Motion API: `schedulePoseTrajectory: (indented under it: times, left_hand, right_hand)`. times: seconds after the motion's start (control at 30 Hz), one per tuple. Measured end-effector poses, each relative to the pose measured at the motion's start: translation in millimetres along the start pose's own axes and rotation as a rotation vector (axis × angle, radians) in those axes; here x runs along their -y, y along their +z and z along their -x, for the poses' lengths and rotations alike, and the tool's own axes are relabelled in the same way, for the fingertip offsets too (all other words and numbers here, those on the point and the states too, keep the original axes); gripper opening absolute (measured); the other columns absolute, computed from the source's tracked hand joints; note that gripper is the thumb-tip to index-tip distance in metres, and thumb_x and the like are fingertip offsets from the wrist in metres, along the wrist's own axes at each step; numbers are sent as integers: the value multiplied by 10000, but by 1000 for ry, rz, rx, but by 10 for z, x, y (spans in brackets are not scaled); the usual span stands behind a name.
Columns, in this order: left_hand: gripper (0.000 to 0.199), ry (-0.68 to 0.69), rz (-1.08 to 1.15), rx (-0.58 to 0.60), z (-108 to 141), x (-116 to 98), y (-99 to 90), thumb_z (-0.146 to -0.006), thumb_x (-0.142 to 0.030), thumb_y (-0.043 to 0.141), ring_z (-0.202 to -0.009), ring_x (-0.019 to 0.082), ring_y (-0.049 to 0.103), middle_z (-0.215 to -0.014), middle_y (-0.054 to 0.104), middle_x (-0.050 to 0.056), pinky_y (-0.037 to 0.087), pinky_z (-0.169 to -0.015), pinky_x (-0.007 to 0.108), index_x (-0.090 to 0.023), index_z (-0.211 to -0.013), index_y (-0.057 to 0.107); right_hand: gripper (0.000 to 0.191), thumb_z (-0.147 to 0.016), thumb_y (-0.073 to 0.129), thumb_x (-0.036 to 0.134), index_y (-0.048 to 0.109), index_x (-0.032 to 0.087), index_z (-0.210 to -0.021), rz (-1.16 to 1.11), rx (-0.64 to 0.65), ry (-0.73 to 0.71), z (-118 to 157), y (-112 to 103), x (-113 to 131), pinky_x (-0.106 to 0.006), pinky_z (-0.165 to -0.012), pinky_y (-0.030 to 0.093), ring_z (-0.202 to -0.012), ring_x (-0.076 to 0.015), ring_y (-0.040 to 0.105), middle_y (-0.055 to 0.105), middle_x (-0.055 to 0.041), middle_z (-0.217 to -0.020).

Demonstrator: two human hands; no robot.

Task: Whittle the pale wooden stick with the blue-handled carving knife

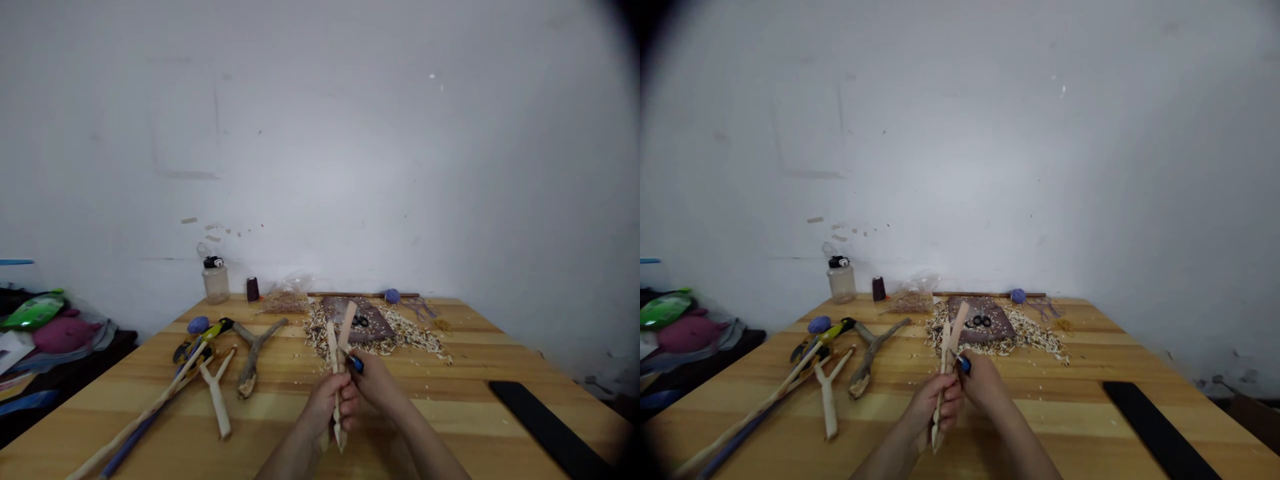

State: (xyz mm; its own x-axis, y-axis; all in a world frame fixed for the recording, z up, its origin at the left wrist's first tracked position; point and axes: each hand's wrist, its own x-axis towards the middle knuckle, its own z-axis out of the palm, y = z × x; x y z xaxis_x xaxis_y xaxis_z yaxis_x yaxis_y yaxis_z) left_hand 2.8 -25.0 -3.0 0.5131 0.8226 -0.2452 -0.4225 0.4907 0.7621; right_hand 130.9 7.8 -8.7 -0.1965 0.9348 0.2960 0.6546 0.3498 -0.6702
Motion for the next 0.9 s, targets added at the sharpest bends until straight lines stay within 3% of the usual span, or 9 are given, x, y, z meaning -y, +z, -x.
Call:
schedulePoseTrajectory:
  times: [0.1, 0.2, 0.27, 0.5, 0.67, 0.9]
  left_hand:
    - [299, 41, -61, 5, -23, 17, -28, -702, -408, 539, -267, 30, 241, -383, 303, -101, 197, -301, 177, -198, -590, 358]
    - [320, 73, -96, -23, -39, 26, -47, -689, -436, 549, -267, 34, 251, -374, 307, -102, 210, -298, 174, -202, -596, 351]
    - [304, 116, -95, -73, -39, 25, -49, -678, -423, 563, -278, 34, 274, -405, 340, -102, 217, -298, 165, -204, -639, 356]
    - [250, 270, -262, -253, -70, 74, -37, -681, -378, 516, -304, 57, 367, -473, 425, -102, 293, -288, 152, -225, -805, 361]
    - [260, 326, -449, -272, -99, 124, -62, -717, -397, 504, -286, 61, 376, -463, 417, -114, 314, -280, 153, -230, -854, 359]
    - [242, 324, -460, -260, -62, 92, -45, -729, -398, 494, -267, 59, 358, -446, 408, -115, 301, -263, 155, -223, -836, 367]
  right_hand:
    - [117, -689, 469, 264, 539, 176, -721, -244, 70, -10, -10, -18, -32, -208, -536, 374, -574, -119, 512, 562, 15, -610]
    - [133, -662, 479, 298, 492, 193, -742, -541, 118, 118, 2, -68, 6, -203, -428, 342, -416, -91, 418, 442, 79, -481]
    - [153, -668, 491, 328, 465, 202, -751, -634, 83, 164, 6, -100, 36, -197, -389, 324, -363, -80, 375, 400, 101, -437]
    - [313, -719, 521, 498, 514, 186, -726, -477, -86, 57, -21, -23, 39, -202, -413, 372, -406, -88, 455, 477, 61, -504]
    - [279, -725, 506, 451, 527, 180, -658, -391, -168, 96, -29, 33, 53, -208, -420, 375, -415, -105, 479, 487, 43, -479]
    - [140, -681, 482, 304, 541, 177, -688, -442, -117, 110, -13, 13, 57, -204, -426, 388, -422, -102, 489, 513, 43, -507]
